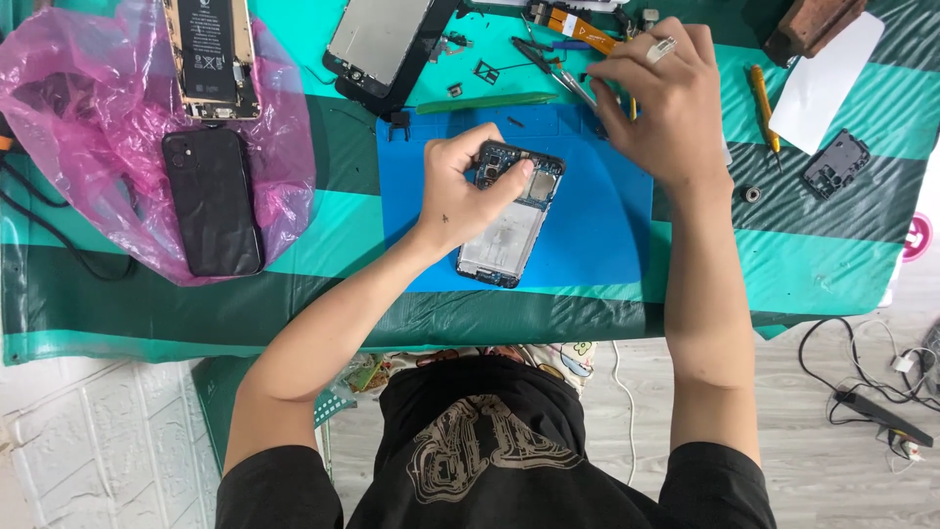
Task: Repairing a mobile phone by aligning internal components and securing them with a screwdriver.
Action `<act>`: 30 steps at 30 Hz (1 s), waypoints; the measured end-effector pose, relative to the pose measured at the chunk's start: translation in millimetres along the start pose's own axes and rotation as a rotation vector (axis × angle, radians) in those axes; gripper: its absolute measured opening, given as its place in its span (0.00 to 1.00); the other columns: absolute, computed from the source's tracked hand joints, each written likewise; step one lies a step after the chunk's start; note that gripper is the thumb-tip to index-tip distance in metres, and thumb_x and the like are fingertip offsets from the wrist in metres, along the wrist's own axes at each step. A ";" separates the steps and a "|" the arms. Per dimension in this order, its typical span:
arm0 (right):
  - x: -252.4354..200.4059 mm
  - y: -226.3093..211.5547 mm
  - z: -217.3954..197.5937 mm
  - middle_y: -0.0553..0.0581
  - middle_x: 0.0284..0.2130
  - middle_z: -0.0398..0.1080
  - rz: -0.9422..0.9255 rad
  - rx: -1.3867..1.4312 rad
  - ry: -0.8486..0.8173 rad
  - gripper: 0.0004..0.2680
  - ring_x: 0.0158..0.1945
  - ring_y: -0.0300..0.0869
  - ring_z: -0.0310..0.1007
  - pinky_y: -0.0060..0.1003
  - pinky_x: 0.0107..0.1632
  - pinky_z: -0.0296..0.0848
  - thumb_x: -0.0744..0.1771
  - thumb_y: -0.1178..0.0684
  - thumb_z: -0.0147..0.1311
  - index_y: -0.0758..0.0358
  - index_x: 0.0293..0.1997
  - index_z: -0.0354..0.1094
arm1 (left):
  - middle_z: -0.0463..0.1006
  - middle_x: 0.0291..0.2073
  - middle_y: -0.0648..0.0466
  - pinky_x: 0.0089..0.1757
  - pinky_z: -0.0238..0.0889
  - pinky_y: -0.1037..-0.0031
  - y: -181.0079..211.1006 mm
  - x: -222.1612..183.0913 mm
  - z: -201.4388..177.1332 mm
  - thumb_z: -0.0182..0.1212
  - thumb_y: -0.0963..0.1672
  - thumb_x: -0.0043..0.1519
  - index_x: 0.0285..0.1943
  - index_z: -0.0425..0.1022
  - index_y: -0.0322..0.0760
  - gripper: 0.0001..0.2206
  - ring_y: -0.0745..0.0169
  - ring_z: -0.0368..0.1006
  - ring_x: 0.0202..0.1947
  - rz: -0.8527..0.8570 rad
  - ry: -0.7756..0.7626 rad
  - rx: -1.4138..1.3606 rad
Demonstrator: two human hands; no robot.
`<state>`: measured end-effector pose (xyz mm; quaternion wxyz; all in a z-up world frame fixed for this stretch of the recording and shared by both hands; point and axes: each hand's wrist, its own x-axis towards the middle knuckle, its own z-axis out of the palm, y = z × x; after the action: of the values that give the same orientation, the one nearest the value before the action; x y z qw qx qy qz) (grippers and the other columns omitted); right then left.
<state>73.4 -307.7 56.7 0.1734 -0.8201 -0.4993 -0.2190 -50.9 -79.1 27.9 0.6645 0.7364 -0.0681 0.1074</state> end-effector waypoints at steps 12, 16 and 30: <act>-28.0 36.2 -1.8 0.63 0.42 0.75 0.134 -0.026 0.108 0.01 0.52 0.54 0.68 0.54 0.53 0.62 0.75 0.64 0.67 0.71 0.50 0.82 | 0.57 0.18 0.61 0.29 0.48 0.70 -13.1 0.2 -1.3 0.65 0.43 0.64 0.22 0.61 0.45 0.18 0.71 0.52 0.23 -0.121 -0.029 -0.080; -37.8 44.1 -7.3 0.68 0.44 0.72 0.246 0.054 0.139 0.00 0.50 0.60 0.67 0.64 0.54 0.65 0.75 0.67 0.65 0.75 0.50 0.79 | 0.56 0.19 0.59 0.31 0.48 0.67 -7.0 0.0 1.4 0.64 0.45 0.66 0.25 0.60 0.44 0.18 0.67 0.51 0.24 -0.091 -0.066 -0.045; -25.6 38.4 14.7 0.63 0.46 0.78 0.178 0.058 0.157 0.05 0.48 0.51 0.72 0.45 0.45 0.69 0.72 0.64 0.68 0.71 0.52 0.79 | 0.58 0.19 0.60 0.31 0.45 0.70 -6.5 -1.6 7.3 0.61 0.50 0.69 0.26 0.63 0.44 0.19 0.71 0.52 0.23 -0.052 -0.170 -0.002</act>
<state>100.2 -336.3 28.0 0.2541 -0.8362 -0.4157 -0.2518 -50.4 -85.7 20.6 0.6596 0.7437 -0.1054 0.0272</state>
